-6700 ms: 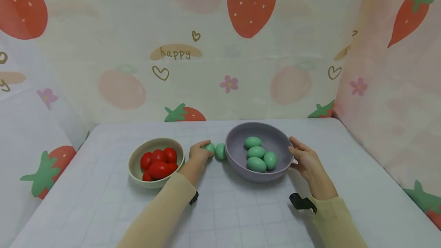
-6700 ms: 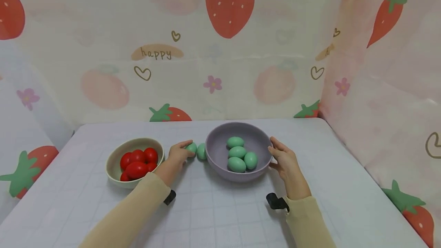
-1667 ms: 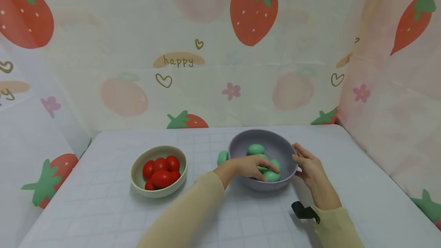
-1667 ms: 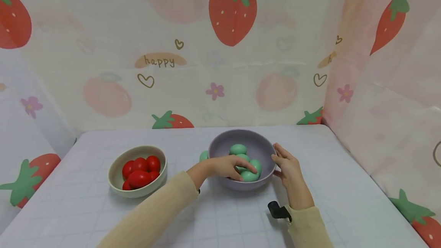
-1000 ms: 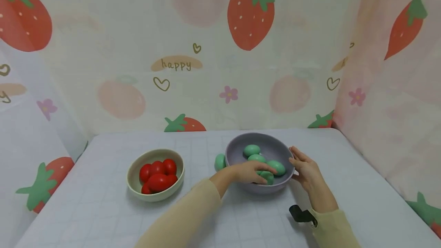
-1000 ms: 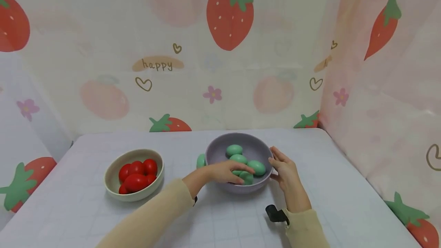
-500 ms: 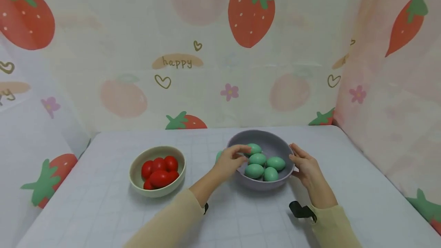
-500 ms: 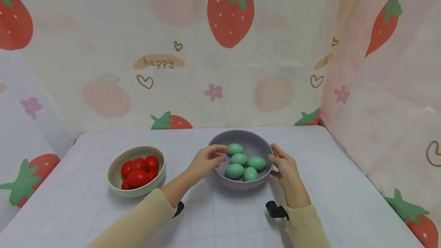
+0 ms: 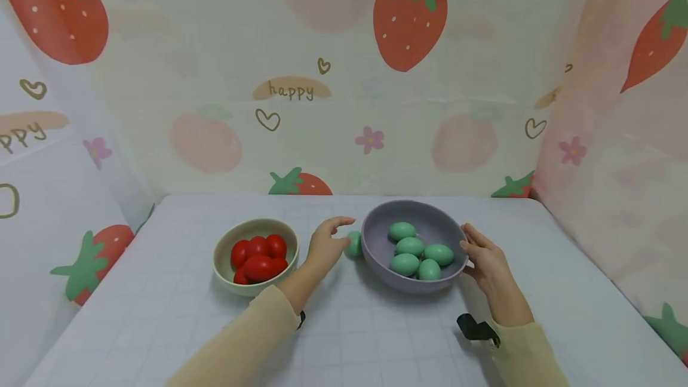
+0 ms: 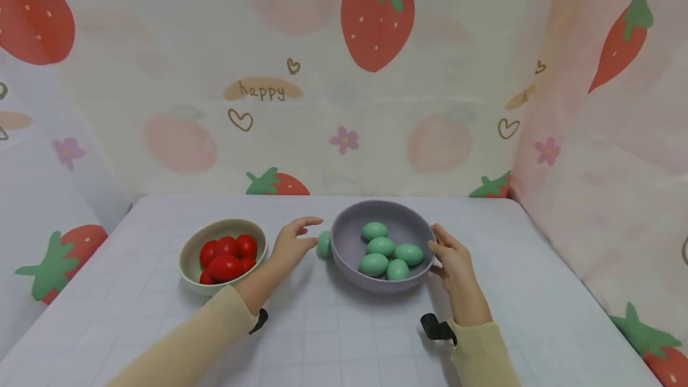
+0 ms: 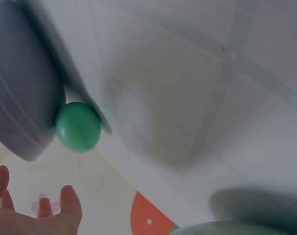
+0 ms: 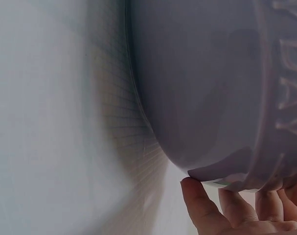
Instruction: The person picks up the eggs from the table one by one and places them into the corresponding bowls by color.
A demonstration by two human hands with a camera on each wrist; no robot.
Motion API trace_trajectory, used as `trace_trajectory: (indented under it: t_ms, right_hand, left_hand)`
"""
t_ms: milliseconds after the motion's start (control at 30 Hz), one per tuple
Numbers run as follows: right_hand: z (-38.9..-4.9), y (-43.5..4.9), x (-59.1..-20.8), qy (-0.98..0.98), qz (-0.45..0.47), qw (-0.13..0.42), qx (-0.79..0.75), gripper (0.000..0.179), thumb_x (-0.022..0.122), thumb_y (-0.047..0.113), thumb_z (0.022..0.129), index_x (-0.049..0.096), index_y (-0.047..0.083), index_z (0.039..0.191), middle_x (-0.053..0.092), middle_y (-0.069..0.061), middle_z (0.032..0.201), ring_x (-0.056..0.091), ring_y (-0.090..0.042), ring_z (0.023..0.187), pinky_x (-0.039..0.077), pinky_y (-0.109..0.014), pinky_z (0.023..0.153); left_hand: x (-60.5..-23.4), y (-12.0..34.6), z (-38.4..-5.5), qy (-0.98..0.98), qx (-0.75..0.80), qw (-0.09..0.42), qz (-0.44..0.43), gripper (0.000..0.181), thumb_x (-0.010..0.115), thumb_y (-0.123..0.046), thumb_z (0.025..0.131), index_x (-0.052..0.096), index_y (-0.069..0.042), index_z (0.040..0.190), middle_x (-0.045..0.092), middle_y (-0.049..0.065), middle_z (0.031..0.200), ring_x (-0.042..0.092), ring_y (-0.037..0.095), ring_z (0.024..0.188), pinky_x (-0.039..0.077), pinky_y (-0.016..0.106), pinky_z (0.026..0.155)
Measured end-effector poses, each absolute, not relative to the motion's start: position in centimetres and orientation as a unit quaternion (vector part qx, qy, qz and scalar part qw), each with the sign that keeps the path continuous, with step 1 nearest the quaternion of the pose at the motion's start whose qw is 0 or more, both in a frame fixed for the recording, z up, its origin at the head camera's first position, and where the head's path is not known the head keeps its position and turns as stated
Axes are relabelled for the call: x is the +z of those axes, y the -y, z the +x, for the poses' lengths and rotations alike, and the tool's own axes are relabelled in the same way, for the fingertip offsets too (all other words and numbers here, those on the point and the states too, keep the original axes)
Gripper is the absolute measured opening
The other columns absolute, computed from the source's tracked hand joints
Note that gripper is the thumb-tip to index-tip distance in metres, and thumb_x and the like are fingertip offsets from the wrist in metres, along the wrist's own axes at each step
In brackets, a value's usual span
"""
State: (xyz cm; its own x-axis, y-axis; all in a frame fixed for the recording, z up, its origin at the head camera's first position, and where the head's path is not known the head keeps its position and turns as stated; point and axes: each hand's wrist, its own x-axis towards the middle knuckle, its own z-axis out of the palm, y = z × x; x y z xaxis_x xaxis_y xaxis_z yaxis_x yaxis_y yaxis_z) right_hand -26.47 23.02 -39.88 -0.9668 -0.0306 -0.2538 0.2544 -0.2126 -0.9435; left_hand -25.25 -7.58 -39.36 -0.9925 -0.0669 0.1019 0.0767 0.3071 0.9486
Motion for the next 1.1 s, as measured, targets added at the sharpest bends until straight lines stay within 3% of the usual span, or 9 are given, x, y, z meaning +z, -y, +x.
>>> trace_trajectory:
  t_ms: [233, 400, 633, 900, 1100]
  right_hand:
    - [-26.5, -23.2, -40.2, -0.617, 0.100, 0.088, -0.775, 0.064, 0.044, 0.000, 0.104, 0.013, 0.010, 0.159, 0.007, -0.002, 0.166, 0.008, -0.024, 0.154, 0.012, -0.060, 0.122]
    - [-26.4, -23.3, -40.2, -0.616, 0.112, 0.085, -0.775, 0.063, 0.044, 0.000, 0.105, 0.015, 0.012, 0.159, 0.009, -0.002, 0.166, 0.009, -0.023, 0.154, 0.011, -0.061, 0.121]
    - [-26.2, -23.3, -40.3, -0.615, 0.111, 0.083, -0.776, 0.063, 0.044, -0.001, 0.104, 0.014, 0.010, 0.159, 0.009, -0.003, 0.166, 0.009, -0.024, 0.154, 0.013, -0.061, 0.121]
    - [-26.3, -23.3, -40.2, -0.617, 0.110, 0.085, -0.774, 0.062, 0.045, 0.000, 0.104, 0.016, 0.010, 0.159, 0.009, -0.002, 0.166, 0.009, -0.023, 0.154, 0.013, -0.061, 0.121]
    - [-26.4, -23.2, -40.1, -0.615, 0.105, 0.087, -0.777, 0.063, 0.046, 0.001, 0.104, 0.016, 0.009, 0.158, 0.010, -0.003, 0.166, 0.010, -0.024, 0.154, 0.013, -0.061, 0.121]
  left_hand:
    - [-40.5, 7.1, -26.3, 0.797, -0.603, 0.000, 0.048, 0.052, 0.062, 0.012, 0.078, 0.067, -0.002, 0.128, 0.049, 0.020, 0.150, 0.043, 0.043, 0.139, 0.049, 0.046, 0.099]
    - [-40.8, 6.8, -27.1, 0.788, -0.611, -0.026, 0.069, 0.054, 0.064, 0.014, 0.079, 0.065, -0.002, 0.131, 0.048, 0.019, 0.151, 0.038, 0.035, 0.143, 0.042, 0.046, 0.109]
    - [-40.8, 6.6, -27.7, 0.789, -0.607, -0.056, 0.079, 0.058, 0.065, 0.014, 0.081, 0.061, -0.002, 0.136, 0.044, 0.019, 0.154, 0.031, 0.037, 0.147, 0.033, 0.049, 0.118]
    - [-41.1, 6.6, -28.5, 0.790, -0.603, -0.077, 0.078, 0.055, 0.066, 0.013, 0.084, 0.061, -0.002, 0.137, 0.041, 0.027, 0.153, 0.034, 0.040, 0.146, 0.037, 0.047, 0.116]
    - [-41.3, 6.4, -28.9, 0.795, -0.596, -0.077, 0.087, 0.057, 0.066, 0.017, 0.080, 0.062, -0.001, 0.135, 0.051, 0.026, 0.145, 0.044, 0.038, 0.138, 0.036, 0.045, 0.116]
